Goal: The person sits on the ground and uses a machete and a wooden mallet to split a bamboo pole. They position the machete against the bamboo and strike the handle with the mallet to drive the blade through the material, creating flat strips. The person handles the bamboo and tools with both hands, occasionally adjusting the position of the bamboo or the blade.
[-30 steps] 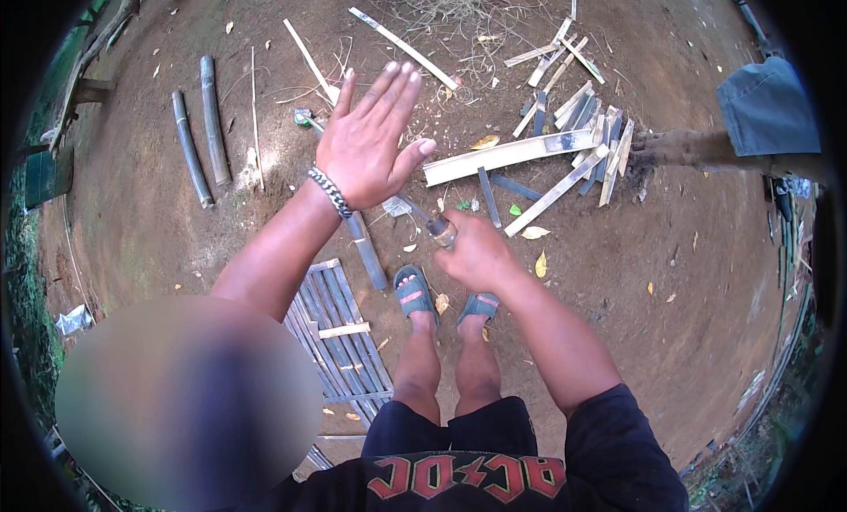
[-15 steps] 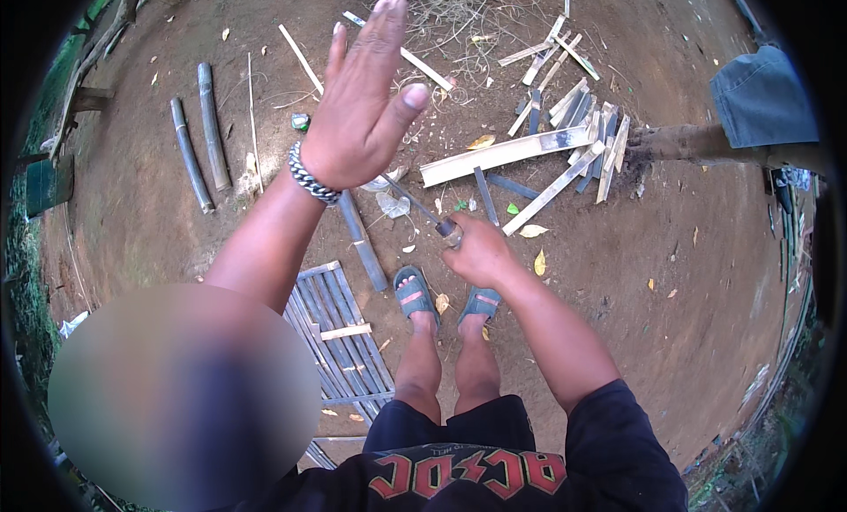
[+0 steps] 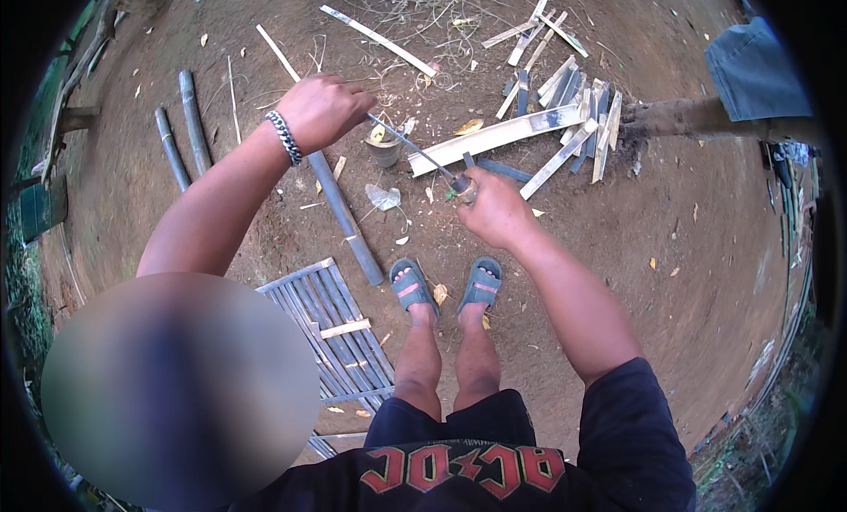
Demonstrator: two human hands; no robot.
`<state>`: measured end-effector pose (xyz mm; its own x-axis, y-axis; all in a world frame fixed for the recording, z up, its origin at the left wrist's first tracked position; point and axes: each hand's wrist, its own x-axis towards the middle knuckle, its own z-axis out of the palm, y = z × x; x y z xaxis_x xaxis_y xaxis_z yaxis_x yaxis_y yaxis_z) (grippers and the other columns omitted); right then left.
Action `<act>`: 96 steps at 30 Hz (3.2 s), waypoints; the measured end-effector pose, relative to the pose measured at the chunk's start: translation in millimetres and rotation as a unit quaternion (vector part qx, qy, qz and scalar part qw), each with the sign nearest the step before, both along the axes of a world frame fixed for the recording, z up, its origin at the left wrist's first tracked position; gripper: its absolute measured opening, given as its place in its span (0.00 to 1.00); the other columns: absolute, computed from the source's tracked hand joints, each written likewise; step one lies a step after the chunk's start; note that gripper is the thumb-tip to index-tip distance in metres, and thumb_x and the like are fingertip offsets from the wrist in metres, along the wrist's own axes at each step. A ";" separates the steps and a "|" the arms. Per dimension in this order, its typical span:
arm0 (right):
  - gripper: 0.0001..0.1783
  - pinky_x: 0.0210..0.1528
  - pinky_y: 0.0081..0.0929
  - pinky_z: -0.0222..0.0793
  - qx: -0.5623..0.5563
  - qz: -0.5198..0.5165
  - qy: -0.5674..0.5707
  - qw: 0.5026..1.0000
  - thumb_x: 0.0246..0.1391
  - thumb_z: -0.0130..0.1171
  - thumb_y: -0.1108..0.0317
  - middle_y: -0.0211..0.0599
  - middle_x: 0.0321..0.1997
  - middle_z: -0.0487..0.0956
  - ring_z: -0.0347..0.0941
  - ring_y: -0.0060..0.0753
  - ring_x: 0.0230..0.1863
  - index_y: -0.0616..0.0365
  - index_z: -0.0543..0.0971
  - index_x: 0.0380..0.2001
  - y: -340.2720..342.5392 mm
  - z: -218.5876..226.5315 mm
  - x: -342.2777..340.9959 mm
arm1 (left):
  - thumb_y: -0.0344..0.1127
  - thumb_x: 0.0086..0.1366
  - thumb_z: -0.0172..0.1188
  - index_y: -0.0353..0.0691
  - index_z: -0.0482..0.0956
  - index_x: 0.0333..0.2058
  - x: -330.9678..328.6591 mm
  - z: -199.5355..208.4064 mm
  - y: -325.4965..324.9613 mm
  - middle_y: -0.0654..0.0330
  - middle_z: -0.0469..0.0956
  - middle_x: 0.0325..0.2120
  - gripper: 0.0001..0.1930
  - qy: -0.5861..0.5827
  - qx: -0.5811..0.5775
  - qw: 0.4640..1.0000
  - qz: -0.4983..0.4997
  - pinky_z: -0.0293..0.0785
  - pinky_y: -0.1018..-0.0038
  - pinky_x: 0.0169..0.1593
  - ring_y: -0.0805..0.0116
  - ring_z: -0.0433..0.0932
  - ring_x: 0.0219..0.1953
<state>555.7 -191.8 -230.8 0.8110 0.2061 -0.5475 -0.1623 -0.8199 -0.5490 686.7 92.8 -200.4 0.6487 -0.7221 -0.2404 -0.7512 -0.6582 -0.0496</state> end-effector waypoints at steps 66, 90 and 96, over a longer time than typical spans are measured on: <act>0.27 0.60 0.45 0.72 -0.057 -0.033 0.123 0.990 0.55 0.67 0.50 0.55 0.53 0.81 0.77 0.57 0.56 0.59 0.79 0.51 21.2 -232.4 23.3 | 0.27 0.74 0.57 0.28 0.79 0.49 -120.5 132.9 151.9 0.52 0.81 0.42 0.10 -0.132 -0.563 0.772 0.262 0.75 0.74 0.42 0.70 0.78 0.38; 0.26 0.51 0.45 0.74 0.018 -0.189 0.215 0.958 0.46 0.66 0.59 0.54 0.43 0.83 0.80 0.56 0.48 0.60 0.78 0.48 -54.2 -165.8 -235.1 | 0.33 0.70 0.64 0.33 0.83 0.50 -118.5 -52.4 19.0 0.58 0.84 0.37 0.14 0.067 -0.414 0.779 0.466 0.77 0.76 0.43 0.74 0.82 0.37; 0.24 0.49 0.42 0.74 0.113 -0.204 0.142 0.962 0.48 0.68 0.61 0.51 0.41 0.84 0.81 0.55 0.45 0.61 0.78 0.48 -16.7 -99.0 -193.9 | 0.33 0.75 0.56 0.30 0.76 0.53 -113.7 -66.9 17.7 0.54 0.82 0.48 0.14 0.228 -0.635 0.583 0.453 0.81 0.71 0.50 0.66 0.84 0.43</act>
<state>361.9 -208.5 -329.8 0.6744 0.0413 -0.7372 -0.6149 -0.5213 -0.5917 573.0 110.6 -267.4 0.9799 0.0831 -0.1811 0.1880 -0.0846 0.9785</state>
